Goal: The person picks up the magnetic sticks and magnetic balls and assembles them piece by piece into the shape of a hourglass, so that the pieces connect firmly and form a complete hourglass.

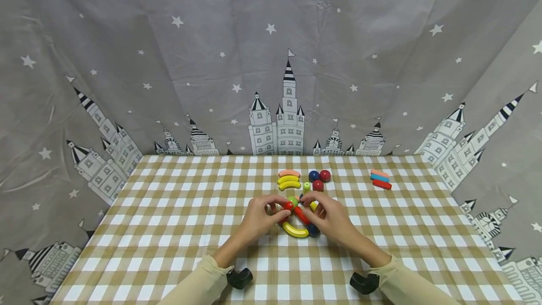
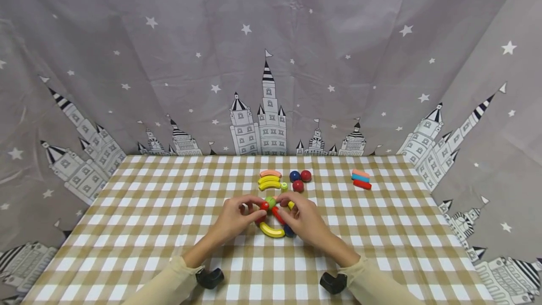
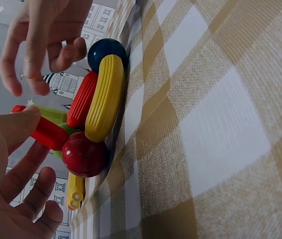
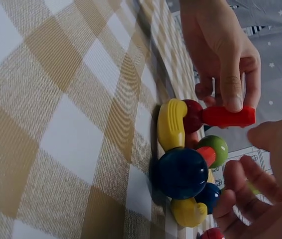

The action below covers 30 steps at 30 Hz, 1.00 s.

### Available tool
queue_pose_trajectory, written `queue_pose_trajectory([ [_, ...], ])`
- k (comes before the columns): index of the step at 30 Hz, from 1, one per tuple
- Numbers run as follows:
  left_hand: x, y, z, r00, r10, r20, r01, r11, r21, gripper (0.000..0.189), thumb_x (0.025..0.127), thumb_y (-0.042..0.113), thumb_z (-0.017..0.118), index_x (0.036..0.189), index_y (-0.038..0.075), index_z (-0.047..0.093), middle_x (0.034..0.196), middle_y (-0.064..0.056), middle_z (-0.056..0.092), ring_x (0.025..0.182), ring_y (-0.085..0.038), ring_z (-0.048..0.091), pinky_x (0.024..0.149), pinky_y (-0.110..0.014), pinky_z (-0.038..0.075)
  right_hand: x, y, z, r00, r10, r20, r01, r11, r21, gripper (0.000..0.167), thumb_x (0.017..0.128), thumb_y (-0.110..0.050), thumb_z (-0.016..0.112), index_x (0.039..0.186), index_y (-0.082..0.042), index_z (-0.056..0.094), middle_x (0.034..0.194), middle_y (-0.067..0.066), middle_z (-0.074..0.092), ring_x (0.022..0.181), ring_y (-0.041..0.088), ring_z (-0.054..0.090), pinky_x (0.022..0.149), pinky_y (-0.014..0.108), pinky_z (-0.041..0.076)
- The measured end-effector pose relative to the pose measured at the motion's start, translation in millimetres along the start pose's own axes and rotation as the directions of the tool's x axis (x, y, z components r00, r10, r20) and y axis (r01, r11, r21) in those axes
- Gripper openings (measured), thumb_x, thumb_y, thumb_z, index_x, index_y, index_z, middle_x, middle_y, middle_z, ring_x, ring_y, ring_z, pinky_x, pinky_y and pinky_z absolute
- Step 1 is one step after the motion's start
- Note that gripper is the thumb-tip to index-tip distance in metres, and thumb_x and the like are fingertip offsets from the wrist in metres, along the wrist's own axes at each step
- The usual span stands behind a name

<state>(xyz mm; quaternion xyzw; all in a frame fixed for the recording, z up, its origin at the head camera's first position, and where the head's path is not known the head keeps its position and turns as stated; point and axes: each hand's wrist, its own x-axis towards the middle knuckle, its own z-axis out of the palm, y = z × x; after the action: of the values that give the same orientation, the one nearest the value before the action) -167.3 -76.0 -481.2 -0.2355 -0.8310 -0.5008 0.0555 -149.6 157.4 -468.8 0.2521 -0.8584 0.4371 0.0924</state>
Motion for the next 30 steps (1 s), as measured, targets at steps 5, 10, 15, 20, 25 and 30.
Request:
queue_pose_trajectory([
  [5,0.1,-1.0,-0.4,1.000,-0.001,0.000,0.001,1.000,-0.010,0.014,0.088,0.016,0.083,0.102,0.016,0.079,0.092,0.008,0.073,0.074,-0.016,0.060,0.064,-0.027,0.048,3.7,1.1,0.5,0.991,0.082,0.106,-0.079,0.996,-0.034,0.027,0.093,-0.009,0.076,0.119,-0.009,0.068,0.105,0.006,0.072,0.065,0.012,0.054,0.059,0.025,0.048],
  [10,-0.3,-2.0,-0.8,1.000,0.006,-0.003,-0.007,1.000,-0.011,0.014,0.088,0.015,0.083,0.102,0.015,0.078,0.091,0.007,0.073,0.074,-0.019,0.060,0.063,-0.027,0.047,9.3,4.3,3.6,0.980,0.108,0.167,-0.092,0.991,-0.096,0.032,0.094,-0.013,0.076,0.125,-0.012,0.067,0.107,0.004,0.072,0.080,0.018,0.064,0.069,0.031,0.053],
  [15,-1.0,-1.1,-0.7,1.000,-0.009,0.000,0.009,1.000,-0.017,0.014,0.088,0.015,0.083,0.101,0.016,0.078,0.091,0.007,0.073,0.073,-0.014,0.059,0.064,-0.026,0.047,15.9,4.8,7.0,0.973,0.102,0.206,-0.076,0.989,-0.130,0.044,0.093,-0.013,0.077,0.135,-0.011,0.063,0.102,0.002,0.072,0.089,0.017,0.068,0.079,0.036,0.055],
  [20,-2.3,-2.3,-0.8,1.000,-0.026,-0.008,0.026,0.999,-0.019,0.013,0.088,0.016,0.083,0.100,0.016,0.078,0.090,0.007,0.073,0.072,-0.012,0.057,0.062,-0.026,0.047,22.8,1.5,10.7,0.963,0.133,0.234,-0.091,0.979,-0.184,0.050,0.093,-0.016,0.077,0.140,-0.014,0.059,0.088,-0.005,0.067,0.076,0.008,0.059,0.068,0.029,0.051],
  [25,-3.2,-2.7,-1.8,0.999,-0.036,-0.007,0.036,0.999,-0.027,0.014,0.088,0.016,0.083,0.101,0.017,0.078,0.090,0.007,0.072,0.072,-0.012,0.057,0.063,-0.026,0.047,26.3,-1.5,14.0,0.963,0.147,0.228,-0.097,0.972,-0.215,0.050,0.092,-0.013,0.077,0.139,-0.013,0.060,0.083,-0.006,0.063,0.071,0.007,0.056,0.063,0.028,0.047],
  [30,-3.5,-2.7,-2.5,0.999,-0.041,-0.007,0.041,0.998,-0.037,0.013,0.089,0.016,0.083,0.101,0.016,0.078,0.090,0.006,0.072,0.073,-0.014,0.057,0.063,-0.027,0.047,26.5,-3.0,15.6,0.968,0.127,0.217,-0.077,0.972,-0.223,0.049,0.092,-0.011,0.076,0.138,-0.012,0.061,0.078,-0.007,0.059,0.067,0.009,0.053,0.059,0.028,0.044],
])
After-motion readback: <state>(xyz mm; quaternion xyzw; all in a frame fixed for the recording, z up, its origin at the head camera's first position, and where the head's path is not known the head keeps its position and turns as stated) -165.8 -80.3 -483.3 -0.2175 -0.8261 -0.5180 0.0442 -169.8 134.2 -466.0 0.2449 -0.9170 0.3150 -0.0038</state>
